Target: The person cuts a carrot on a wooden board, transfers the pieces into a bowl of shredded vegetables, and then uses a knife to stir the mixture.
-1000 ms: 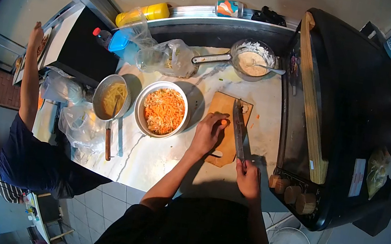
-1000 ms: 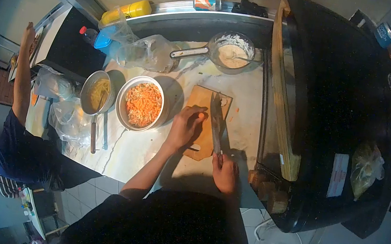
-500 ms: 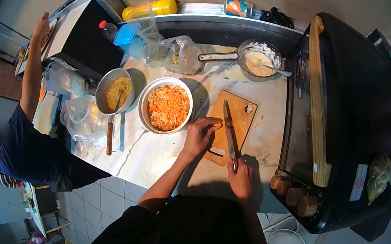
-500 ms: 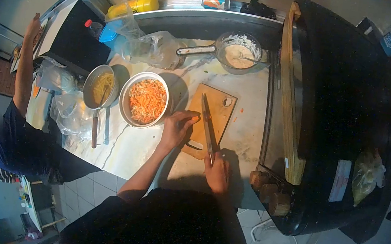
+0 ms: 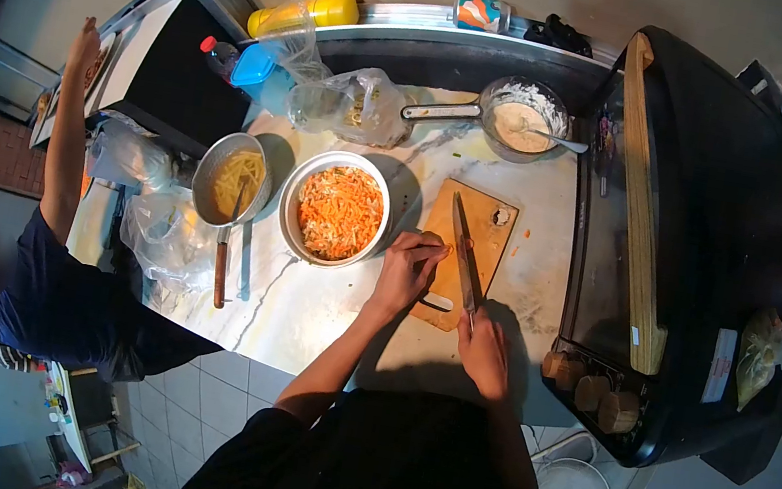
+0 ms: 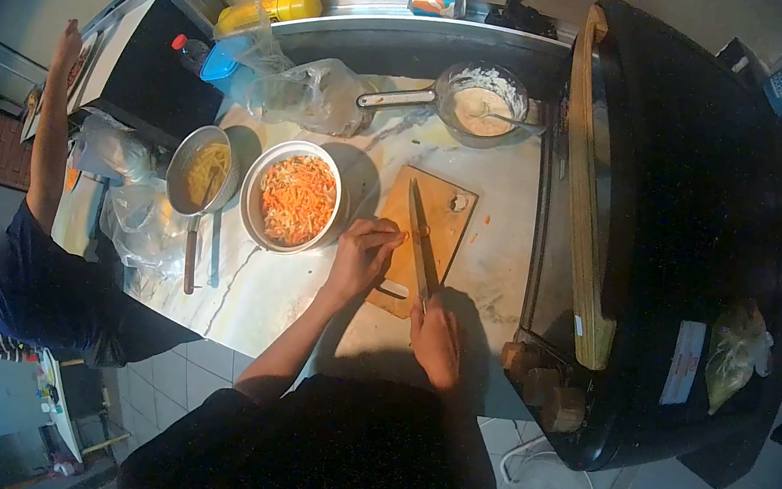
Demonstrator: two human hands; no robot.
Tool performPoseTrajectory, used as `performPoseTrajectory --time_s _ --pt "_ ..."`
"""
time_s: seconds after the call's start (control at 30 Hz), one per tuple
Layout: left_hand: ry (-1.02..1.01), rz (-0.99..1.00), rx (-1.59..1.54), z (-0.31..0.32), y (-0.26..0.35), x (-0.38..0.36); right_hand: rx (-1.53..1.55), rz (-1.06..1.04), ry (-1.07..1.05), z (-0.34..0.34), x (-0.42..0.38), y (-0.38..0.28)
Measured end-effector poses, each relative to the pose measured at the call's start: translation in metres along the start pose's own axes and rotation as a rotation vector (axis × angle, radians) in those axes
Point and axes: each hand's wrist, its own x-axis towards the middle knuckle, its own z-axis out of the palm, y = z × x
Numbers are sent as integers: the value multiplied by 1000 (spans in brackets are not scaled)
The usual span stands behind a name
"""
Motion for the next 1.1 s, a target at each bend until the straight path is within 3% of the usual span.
performPoseTrajectory --time_s 0.07,0.27,0.77,1.1 --pt "4 4 7 2 -1 0 -54 -75 32 4 3 6" --pt "-4 36 25 1 1 1 -64 26 -85 -15 5 -10" --pt "58 153 153 11 -2 -6 -146 65 -114 -11 1 -25" --pt "40 120 161 12 -2 -8 -150 75 -56 6 -3 -21"
